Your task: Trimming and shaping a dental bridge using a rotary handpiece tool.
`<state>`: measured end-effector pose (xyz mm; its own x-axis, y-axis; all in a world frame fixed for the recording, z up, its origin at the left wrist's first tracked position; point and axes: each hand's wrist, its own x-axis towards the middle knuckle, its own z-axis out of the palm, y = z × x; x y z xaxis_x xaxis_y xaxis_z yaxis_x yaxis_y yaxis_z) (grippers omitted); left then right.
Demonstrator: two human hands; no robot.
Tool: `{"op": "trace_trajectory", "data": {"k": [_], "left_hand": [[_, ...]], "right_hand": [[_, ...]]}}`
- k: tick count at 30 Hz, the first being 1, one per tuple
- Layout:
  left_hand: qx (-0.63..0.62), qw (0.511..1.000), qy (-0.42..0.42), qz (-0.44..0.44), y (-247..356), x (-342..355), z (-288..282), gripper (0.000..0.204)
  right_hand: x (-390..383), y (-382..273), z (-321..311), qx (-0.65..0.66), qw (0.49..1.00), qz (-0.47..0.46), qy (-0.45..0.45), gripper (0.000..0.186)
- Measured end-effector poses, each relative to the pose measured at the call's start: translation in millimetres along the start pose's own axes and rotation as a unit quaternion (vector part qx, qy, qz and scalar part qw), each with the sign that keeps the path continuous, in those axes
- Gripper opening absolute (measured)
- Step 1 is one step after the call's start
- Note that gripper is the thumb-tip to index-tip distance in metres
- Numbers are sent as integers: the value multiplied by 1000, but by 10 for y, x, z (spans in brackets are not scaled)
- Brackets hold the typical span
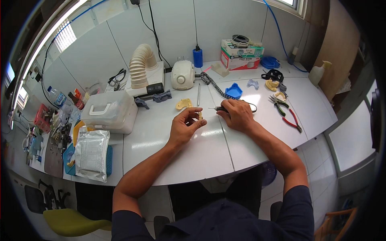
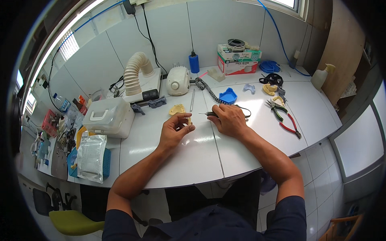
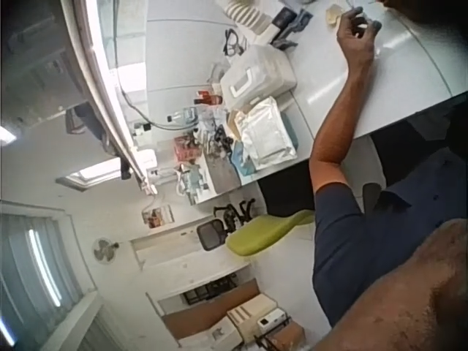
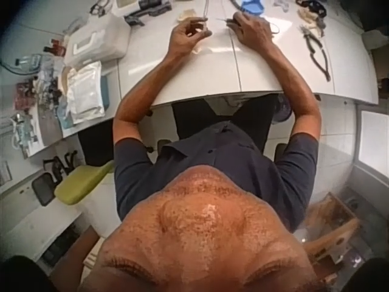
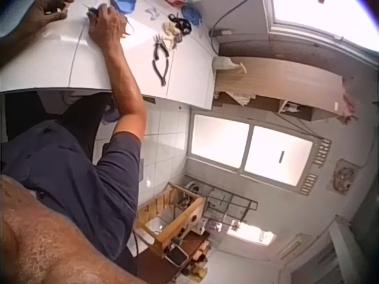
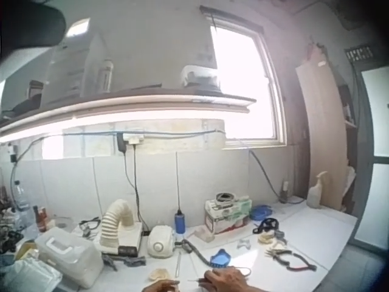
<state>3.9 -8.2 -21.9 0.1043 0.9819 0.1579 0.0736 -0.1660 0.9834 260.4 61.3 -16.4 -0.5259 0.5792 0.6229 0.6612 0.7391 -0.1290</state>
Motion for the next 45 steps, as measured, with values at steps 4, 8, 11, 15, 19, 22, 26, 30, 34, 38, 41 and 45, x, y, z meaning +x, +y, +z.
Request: {"op": "trace_trajectory", "data": {"k": [4,8,11,15,19,22,26,30,34,38,41,45], "left_hand": [[-13,1000,7,17,-27,22,15,47],[-12,1000,-1,-4,-33,50,-15,49],[7,999,4,45,-83,68,-24,54],[-13,999,-10,43,-92,70,-29,57],[-9,999,-13,39,-124,77,-64,60],[-17,999,-14,35,-113,82,-55,60],[-84,996,-11,5,-65,80,-45,57],[-83,996,-10,6,-55,74,-35,54],[-76,997,-27,17,-32,52,-26,51],[-41,997,-58,38,-23,23,30,49],[-14,997,-78,23,2,-8,39,46],[-16,998,-28,59,-54,-11,-19,31]], "right_hand": [[-3,16,-4,1,1000,11,13,28],[-22,70,5,-21,1000,0,10,30],[-35,96,26,-18,1000,-11,12,29],[-38,92,33,-11,1000,-21,5,25],[-40,88,38,-3,1000,-19,0,24],[-39,103,46,17,1000,-4,-20,25],[-38,94,45,-5,999,8,-31,27],[-28,78,14,-47,998,-39,23,33],[1,32,-33,2,995,-84,45,37],[13,-98,-64,72,984,-158,48,35],[0,-92,38,92,971,-210,62,17],[29,-93,66,81,973,-208,63,11]]}}
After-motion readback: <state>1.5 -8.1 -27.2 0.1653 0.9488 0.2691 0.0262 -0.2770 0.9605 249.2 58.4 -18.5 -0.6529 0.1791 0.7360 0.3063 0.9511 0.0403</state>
